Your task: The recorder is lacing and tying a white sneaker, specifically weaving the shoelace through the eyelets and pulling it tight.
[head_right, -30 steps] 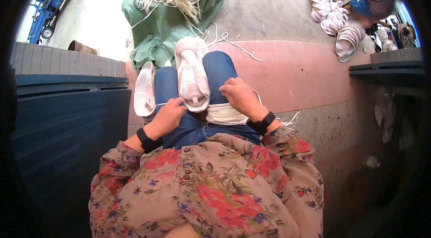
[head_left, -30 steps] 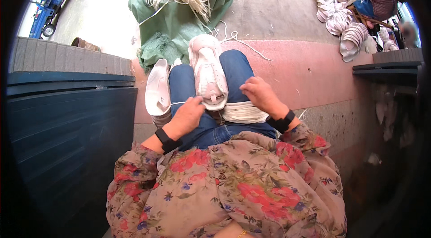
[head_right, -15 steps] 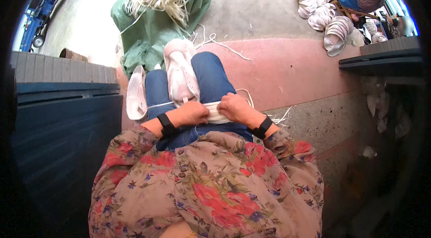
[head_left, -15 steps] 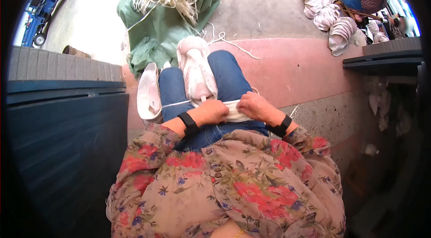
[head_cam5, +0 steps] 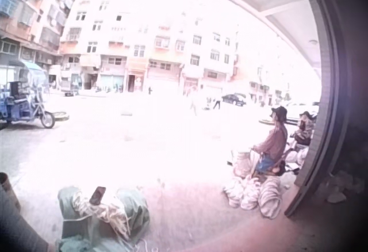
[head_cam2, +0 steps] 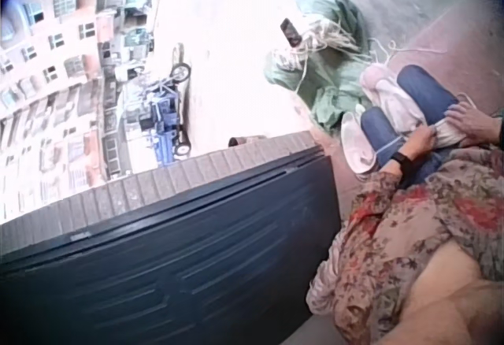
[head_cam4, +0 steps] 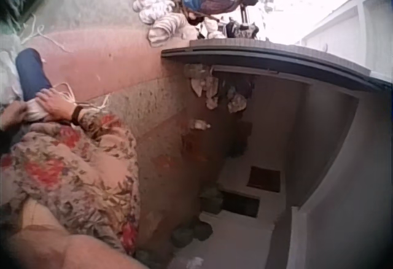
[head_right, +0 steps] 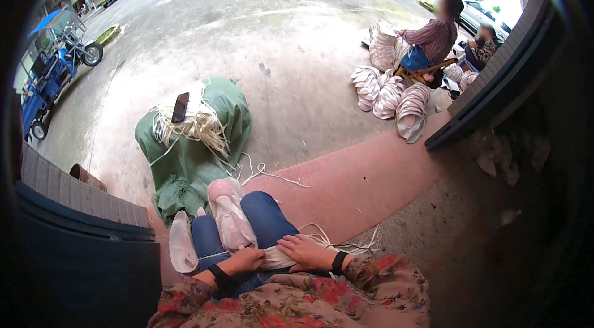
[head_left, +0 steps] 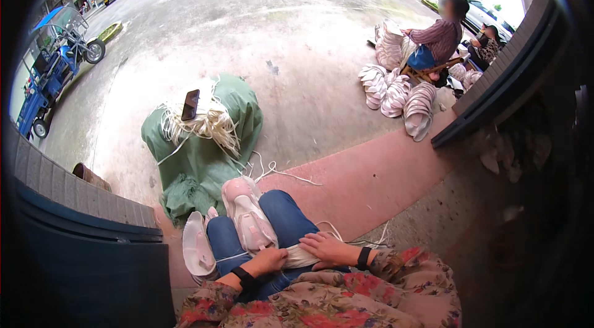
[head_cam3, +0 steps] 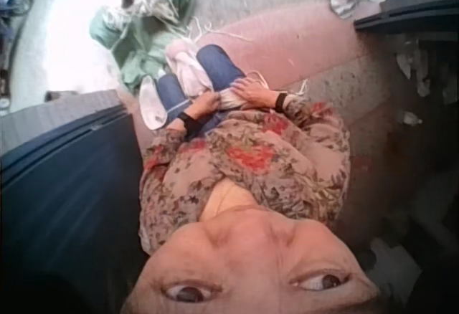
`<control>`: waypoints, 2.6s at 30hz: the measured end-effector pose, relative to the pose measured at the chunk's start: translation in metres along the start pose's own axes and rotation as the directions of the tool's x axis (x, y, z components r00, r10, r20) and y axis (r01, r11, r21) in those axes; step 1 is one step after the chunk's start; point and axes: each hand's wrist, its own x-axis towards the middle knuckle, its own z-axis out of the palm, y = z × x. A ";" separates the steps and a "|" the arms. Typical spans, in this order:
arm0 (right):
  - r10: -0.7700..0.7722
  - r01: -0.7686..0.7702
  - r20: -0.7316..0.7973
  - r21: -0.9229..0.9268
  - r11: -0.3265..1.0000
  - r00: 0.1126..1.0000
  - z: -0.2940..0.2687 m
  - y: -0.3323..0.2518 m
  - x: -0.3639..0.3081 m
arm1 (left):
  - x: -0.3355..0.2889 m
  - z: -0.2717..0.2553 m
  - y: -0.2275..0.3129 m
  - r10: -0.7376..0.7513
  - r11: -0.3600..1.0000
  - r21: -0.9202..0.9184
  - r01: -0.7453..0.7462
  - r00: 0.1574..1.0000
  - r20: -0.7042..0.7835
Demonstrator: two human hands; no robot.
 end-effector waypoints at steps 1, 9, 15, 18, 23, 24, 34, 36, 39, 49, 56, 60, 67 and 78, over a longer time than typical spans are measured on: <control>-0.031 0.031 -0.027 -0.001 1.000 0.999 0.001 0.001 0.000 | -0.001 -0.002 0.001 -0.011 1.000 0.019 0.011 1.000 -0.010; 0.019 -0.010 0.050 -0.185 0.983 0.999 0.030 0.003 0.037 | -0.015 -0.030 0.008 -0.079 0.993 -0.105 0.061 0.981 -0.176; -0.227 0.235 0.169 -0.026 0.972 0.959 0.057 -0.016 0.073 | -0.034 -0.051 -0.005 -0.166 0.983 -0.129 0.132 0.941 -0.295; -0.149 0.133 0.198 0.090 0.987 0.969 0.047 -0.013 0.074 | -0.042 -0.054 -0.007 -0.179 0.983 -0.090 0.159 0.942 -0.283; 0.123 -0.166 0.121 0.484 0.859 0.985 0.022 -0.002 0.082 | -0.038 -0.051 0.005 -0.193 0.974 -0.183 0.133 0.911 -0.365; 0.123 -0.142 0.070 0.509 0.849 0.990 0.020 -0.002 0.087 | -0.036 -0.052 0.007 -0.209 0.965 -0.232 0.123 0.894 -0.396; 0.370 -0.184 0.045 0.919 0.348 0.928 0.016 -0.019 0.137 | -0.044 -0.077 0.008 -0.643 0.521 -0.849 0.085 0.693 -0.325; 0.382 -0.169 -0.024 0.870 0.464 0.924 0.016 -0.013 0.142 | -0.044 -0.079 0.008 -0.656 0.491 -0.868 0.070 0.686 -0.316; 0.400 -0.257 0.004 0.772 0.582 0.916 0.020 0.006 0.149 | -0.037 -0.083 -0.005 -0.635 0.640 -0.756 0.136 0.648 -0.421; 0.578 -0.258 -0.048 0.863 0.435 0.815 0.044 0.043 0.168 | -0.012 -0.060 -0.061 -0.413 0.895 -0.198 0.400 0.574 -0.707; 0.575 -0.348 -0.149 0.666 0.659 0.804 0.039 0.040 0.176 | 0.000 -0.071 -0.057 -0.392 0.879 -0.098 0.467 0.588 -0.708; 0.558 -0.395 -0.168 0.546 0.739 0.812 0.040 0.039 0.179 | 0.006 -0.079 -0.058 -0.439 0.872 -0.160 0.463 0.595 -0.673; 0.541 -0.394 -0.213 0.482 0.783 0.814 0.048 0.036 0.183 | 0.009 -0.075 -0.066 -0.413 0.878 -0.116 0.465 0.610 -0.676; 0.415 -0.364 -0.137 0.289 0.885 0.900 0.027 0.033 0.190 | 0.009 -0.078 -0.055 -0.395 0.885 -0.127 0.449 0.577 -0.715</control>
